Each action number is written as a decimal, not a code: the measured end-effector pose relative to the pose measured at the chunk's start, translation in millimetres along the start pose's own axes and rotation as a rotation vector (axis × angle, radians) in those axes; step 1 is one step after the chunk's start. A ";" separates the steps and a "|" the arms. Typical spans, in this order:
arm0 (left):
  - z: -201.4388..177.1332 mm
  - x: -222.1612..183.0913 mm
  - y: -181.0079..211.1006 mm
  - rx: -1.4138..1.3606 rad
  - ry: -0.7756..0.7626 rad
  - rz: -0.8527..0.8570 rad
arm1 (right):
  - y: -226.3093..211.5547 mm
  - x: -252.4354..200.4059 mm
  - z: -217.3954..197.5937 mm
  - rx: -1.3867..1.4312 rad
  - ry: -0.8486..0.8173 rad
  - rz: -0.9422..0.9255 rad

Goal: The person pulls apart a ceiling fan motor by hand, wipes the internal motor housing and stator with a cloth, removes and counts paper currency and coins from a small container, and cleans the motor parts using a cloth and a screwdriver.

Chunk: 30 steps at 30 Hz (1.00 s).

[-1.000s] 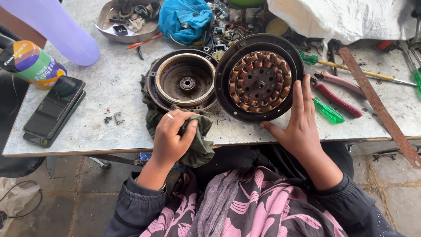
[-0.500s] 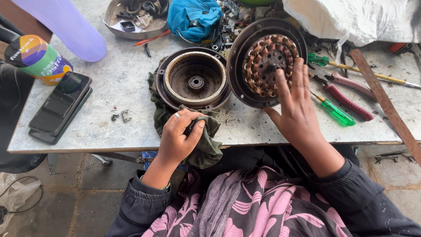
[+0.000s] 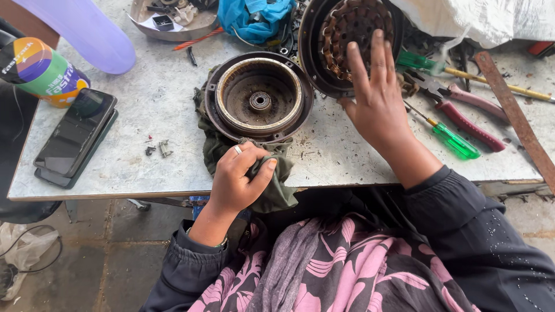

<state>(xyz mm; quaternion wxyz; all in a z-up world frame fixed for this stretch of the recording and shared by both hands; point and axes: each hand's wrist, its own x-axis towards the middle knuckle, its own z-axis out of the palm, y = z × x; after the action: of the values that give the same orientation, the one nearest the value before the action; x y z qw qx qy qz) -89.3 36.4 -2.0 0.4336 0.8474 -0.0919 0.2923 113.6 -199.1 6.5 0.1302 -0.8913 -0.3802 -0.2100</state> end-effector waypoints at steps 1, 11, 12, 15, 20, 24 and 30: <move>-0.4 -1.6 -1.7 -0.019 -0.003 -0.020 | -4.4 2.1 -4.1 -0.059 0.044 -0.045; -0.1 3.1 4.4 0.092 -0.037 0.005 | -82.4 14.2 -5.3 0.334 -0.020 -0.330; 0.0 4.3 5.7 0.097 -0.037 0.006 | -80.9 20.7 -3.0 0.360 -0.063 -0.321; 0.4 4.3 7.2 0.107 -0.032 0.009 | -77.0 24.2 -2.5 0.386 -0.116 -0.340; 0.6 -2.2 0.4 0.154 0.000 0.049 | -79.7 15.2 -6.4 0.349 -0.096 -0.341; -3.4 -15.1 -27.6 -0.115 0.123 0.005 | -77.1 4.9 -12.0 0.359 -0.081 -0.332; -40.6 -29.6 -73.7 -0.890 0.772 -0.573 | -44.0 -9.5 -29.1 0.421 -0.191 -0.370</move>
<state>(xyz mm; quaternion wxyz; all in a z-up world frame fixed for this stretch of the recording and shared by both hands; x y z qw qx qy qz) -100.1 110.3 -50.8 0.8055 0.4121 0.1875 0.3824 67.4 -186.7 30.7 0.2352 -0.7761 -0.5818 -0.0618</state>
